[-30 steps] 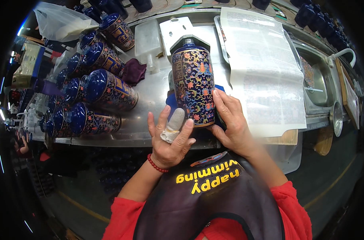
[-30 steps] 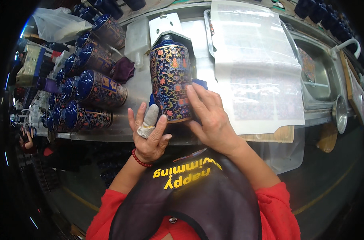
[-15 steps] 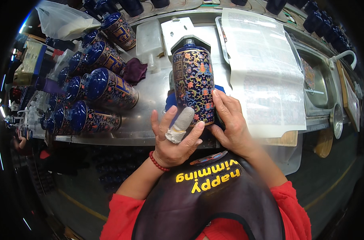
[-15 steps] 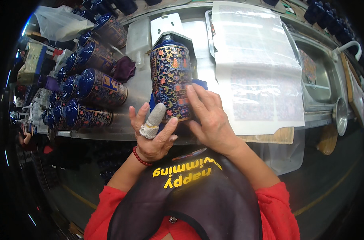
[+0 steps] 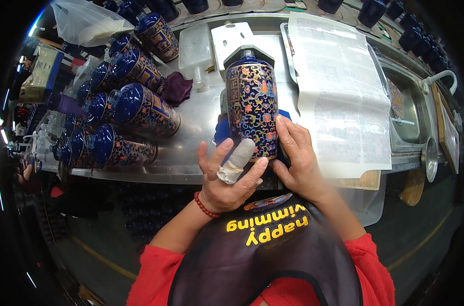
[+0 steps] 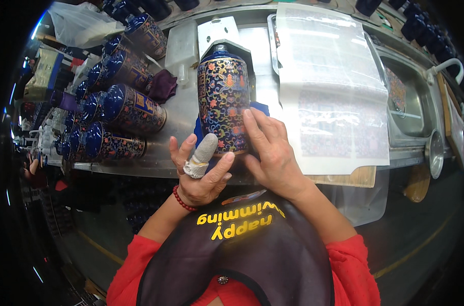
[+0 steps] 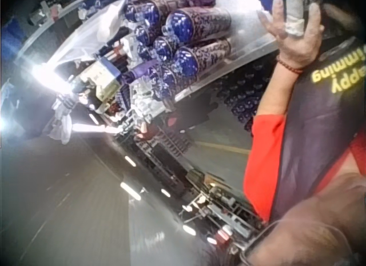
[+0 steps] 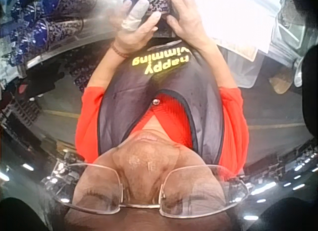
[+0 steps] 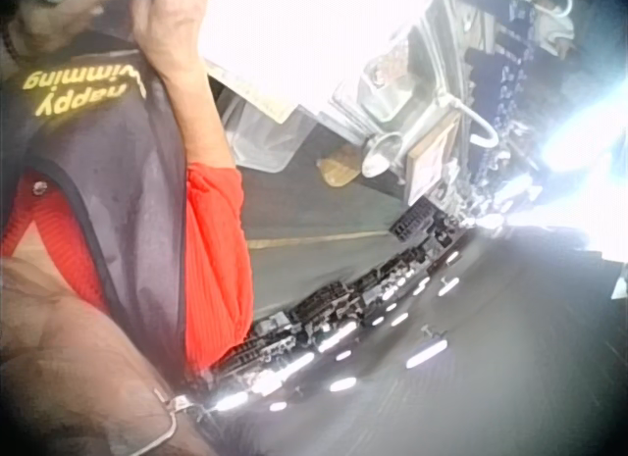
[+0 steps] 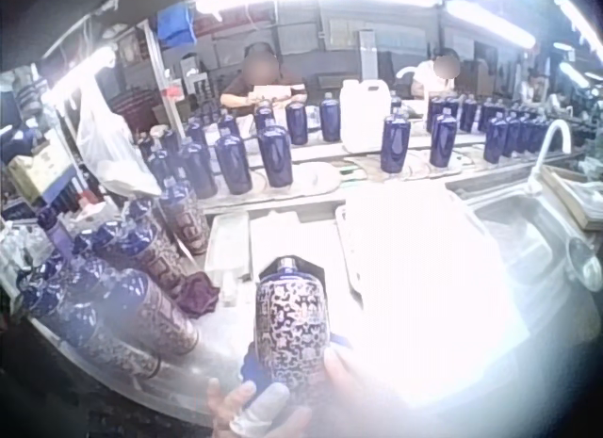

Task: The person cleans a blue bottle with a green sponge, then selects a decorative label from a sheet and applies it to the bottle's surface, smoothing it with fingers to adhere the label.

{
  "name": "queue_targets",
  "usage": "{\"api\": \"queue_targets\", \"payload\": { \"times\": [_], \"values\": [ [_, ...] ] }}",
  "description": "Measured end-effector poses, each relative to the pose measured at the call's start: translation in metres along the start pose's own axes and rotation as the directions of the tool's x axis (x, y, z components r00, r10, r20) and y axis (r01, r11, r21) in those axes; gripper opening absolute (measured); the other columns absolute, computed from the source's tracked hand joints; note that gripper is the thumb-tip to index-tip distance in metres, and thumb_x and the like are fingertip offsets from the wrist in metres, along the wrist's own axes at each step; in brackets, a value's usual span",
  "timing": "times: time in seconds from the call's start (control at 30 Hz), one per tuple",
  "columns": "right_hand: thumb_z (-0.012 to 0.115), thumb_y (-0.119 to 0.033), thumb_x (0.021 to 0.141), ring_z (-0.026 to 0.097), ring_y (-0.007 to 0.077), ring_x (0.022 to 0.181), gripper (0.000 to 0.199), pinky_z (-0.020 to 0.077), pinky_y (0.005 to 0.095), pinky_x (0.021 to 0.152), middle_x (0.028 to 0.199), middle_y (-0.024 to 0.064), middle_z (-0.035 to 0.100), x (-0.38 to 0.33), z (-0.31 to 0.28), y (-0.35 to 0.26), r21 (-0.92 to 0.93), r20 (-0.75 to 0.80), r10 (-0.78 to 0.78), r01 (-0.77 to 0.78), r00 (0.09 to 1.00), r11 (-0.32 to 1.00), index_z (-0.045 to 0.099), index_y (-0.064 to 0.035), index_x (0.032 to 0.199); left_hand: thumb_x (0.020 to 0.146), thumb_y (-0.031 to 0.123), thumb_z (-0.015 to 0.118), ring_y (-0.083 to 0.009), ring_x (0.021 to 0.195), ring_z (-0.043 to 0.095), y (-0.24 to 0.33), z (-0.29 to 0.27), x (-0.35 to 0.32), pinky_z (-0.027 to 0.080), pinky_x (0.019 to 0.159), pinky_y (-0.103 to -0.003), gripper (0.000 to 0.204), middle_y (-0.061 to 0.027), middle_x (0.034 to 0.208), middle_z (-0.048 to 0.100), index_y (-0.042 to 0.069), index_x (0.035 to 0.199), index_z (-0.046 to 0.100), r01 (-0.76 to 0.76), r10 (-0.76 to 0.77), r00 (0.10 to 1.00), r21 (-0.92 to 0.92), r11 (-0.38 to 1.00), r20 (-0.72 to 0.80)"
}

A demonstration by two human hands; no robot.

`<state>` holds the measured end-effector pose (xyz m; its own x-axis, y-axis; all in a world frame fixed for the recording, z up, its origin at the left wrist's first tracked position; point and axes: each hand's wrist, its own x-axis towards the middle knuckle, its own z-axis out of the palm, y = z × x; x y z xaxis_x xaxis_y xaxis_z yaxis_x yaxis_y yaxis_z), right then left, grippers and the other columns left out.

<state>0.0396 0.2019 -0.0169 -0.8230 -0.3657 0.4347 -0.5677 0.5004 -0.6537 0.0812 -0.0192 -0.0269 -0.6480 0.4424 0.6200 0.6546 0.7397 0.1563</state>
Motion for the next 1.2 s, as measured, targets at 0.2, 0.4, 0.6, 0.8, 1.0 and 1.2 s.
{"api": "queue_targets", "payload": {
  "times": [0.2,0.4,0.6,0.8,1.0,1.2],
  "values": [
    [0.073,0.005,0.07,0.05,0.0438,0.125,0.087,0.0444,0.0474,0.106,0.145,0.0248,0.049,0.0,0.0,0.0,0.014,0.0,0.003,-0.003,1.0,1.0,0.043,0.0004,0.151,0.097,0.034,0.064,-0.0361,0.141,0.04,-0.005,-0.007,-0.007,0.011,0.123,-0.06,0.039,-0.0173,0.138,0.062,0.014,0.131,0.07,0.154,-0.155,0.988,-0.059,0.986,-0.011],
    [0.072,0.003,0.071,0.05,0.0439,0.125,0.086,0.0438,0.0476,0.107,0.145,0.0246,0.049,-0.001,0.002,0.002,0.02,-0.014,-0.005,0.005,1.0,1.0,0.043,-0.0001,0.151,0.094,0.035,0.068,-0.0322,0.139,0.044,0.0,-0.006,0.006,0.011,0.122,-0.061,0.038,-0.0094,0.134,0.064,0.014,0.124,0.074,-0.016,0.015,0.999,0.019,1.0,0.039],
    [0.072,0.003,0.071,0.051,0.0438,0.124,0.085,0.0439,0.0478,0.106,0.144,0.0247,0.049,0.0,0.001,0.001,0.005,-0.025,-0.02,0.02,0.999,1.0,0.043,0.0004,0.151,0.088,0.03,0.075,-0.0369,0.137,0.049,0.001,0.001,0.027,0.009,0.122,-0.063,0.055,-0.0151,0.134,0.064,0.012,0.139,0.062,0.087,-0.087,0.993,0.004,0.996,0.078],
    [0.078,0.003,0.069,0.05,0.0428,0.127,0.09,0.0427,0.0479,0.108,0.147,0.0237,0.048,0.002,-0.003,-0.004,0.019,-0.028,-0.017,0.018,0.999,1.0,0.043,-0.0005,0.152,0.092,0.031,0.074,-0.0464,0.13,0.057,-0.019,0.008,0.02,0.011,0.121,-0.065,0.052,-0.0219,0.132,0.065,0.006,0.136,0.062,0.124,-0.14,0.988,-0.231,0.965,-0.058],
    [0.081,-0.002,0.069,0.051,0.0456,0.124,0.083,0.0452,0.0487,0.105,0.143,0.0261,0.05,0.003,-0.001,-0.003,-0.02,-0.048,-0.053,0.052,0.997,0.998,0.049,0.0012,0.145,0.087,0.013,0.074,-0.0353,0.133,0.056,-0.013,0.006,0.005,0.007,0.124,-0.06,0.036,-0.0156,0.127,0.07,0.018,0.122,0.074,0.084,-0.088,0.995,-0.083,0.993,-0.042],
    [0.08,-0.002,0.069,0.051,0.0457,0.123,0.08,0.0461,0.0489,0.104,0.142,0.0266,0.05,0.003,0.001,-0.001,-0.007,-0.064,-0.054,0.054,0.996,0.999,0.05,0.0015,0.144,0.095,0.021,0.068,-0.0374,0.136,0.052,-0.014,0.003,0.012,0.008,0.124,-0.06,0.027,-0.0162,0.132,0.067,0.016,0.121,0.075,-0.077,0.076,0.996,-0.011,0.997,-0.041]
  ]
}}
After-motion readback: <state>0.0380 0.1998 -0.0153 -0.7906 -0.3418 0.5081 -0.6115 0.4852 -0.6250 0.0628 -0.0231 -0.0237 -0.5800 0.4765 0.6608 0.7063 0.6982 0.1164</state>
